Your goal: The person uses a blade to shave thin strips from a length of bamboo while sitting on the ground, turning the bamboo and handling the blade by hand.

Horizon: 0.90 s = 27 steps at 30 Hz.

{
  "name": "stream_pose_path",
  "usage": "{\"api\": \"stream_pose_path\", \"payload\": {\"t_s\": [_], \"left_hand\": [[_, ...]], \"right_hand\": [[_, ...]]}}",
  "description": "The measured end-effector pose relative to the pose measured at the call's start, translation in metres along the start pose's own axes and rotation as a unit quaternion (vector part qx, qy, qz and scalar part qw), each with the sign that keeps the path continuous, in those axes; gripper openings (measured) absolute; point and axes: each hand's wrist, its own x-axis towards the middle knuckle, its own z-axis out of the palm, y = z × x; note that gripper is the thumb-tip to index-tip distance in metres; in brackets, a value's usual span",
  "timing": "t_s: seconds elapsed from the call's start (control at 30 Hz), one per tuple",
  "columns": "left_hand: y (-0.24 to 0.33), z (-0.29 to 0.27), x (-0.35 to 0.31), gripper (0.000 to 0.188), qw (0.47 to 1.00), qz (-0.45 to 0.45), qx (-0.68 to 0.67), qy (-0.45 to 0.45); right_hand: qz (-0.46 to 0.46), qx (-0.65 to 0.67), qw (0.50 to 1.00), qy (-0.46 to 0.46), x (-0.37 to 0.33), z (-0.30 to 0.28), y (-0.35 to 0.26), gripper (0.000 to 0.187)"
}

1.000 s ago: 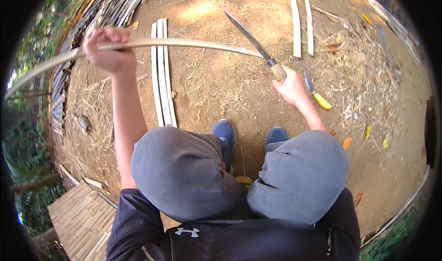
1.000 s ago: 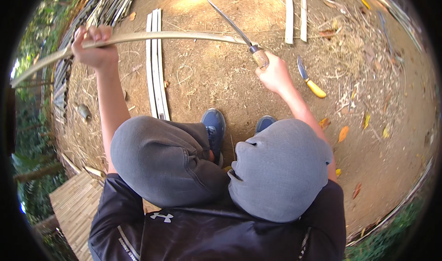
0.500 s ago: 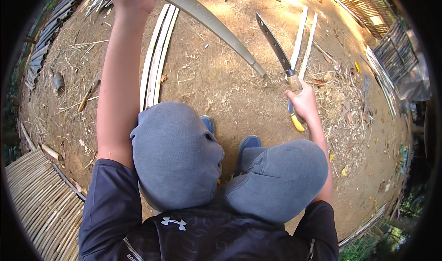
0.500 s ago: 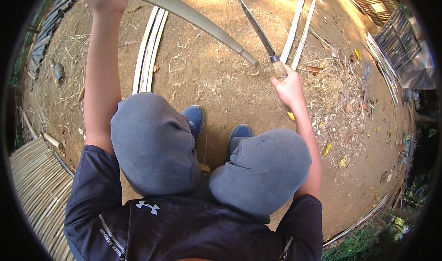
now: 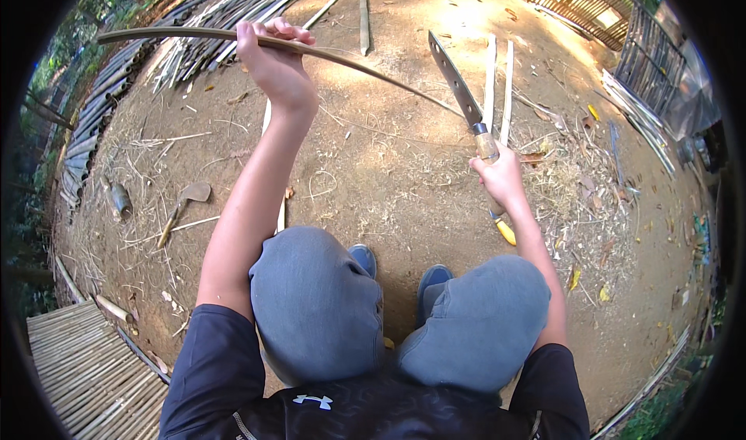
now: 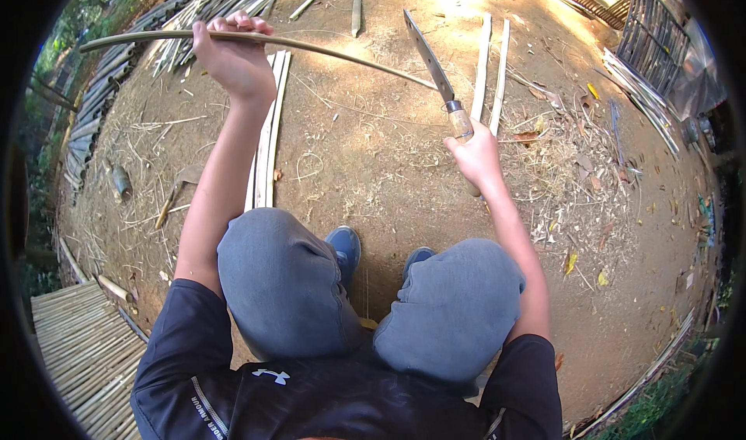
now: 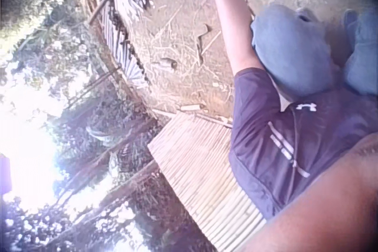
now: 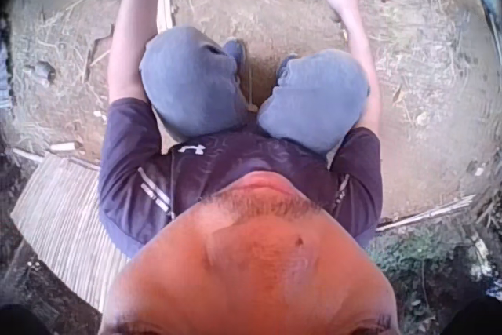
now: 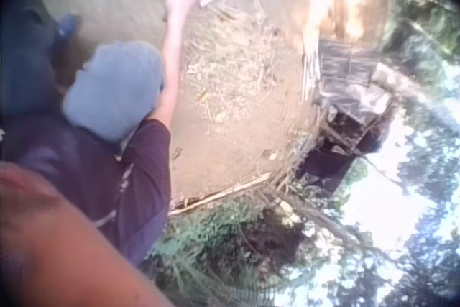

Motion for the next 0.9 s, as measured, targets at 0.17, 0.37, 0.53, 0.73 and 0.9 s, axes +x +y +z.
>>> {"api": "stream_pose_path", "payload": {"t_s": [0.17,0.37,0.53,0.73,0.9], "left_hand": [[0.016,0.0,0.0,0.039,0.989,0.057,0.119,-0.071],[0.047,-0.005,0.014,0.054,0.989,0.109,0.1,0.008],[0.046,-0.015,0.026,0.062,0.996,0.018,0.084,0.006],[0.044,-0.021,0.031,0.052,1.0,0.008,0.021,-0.001],[0.045,-0.014,0.021,0.053,0.994,0.024,0.063,0.083]], "right_hand": [[-0.052,0.022,0.998,0.006,-0.012,0.029,0.005,0.03],[-0.143,0.063,0.987,-0.024,-0.026,0.045,-0.021,0.033],[-0.116,0.073,0.985,-0.103,-0.031,0.046,-0.009,0.032],[-0.064,0.163,0.973,-0.149,-0.017,0.041,0.002,0.028],[-0.101,-0.012,0.989,-0.11,-0.026,0.028,-0.059,0.03]]}}
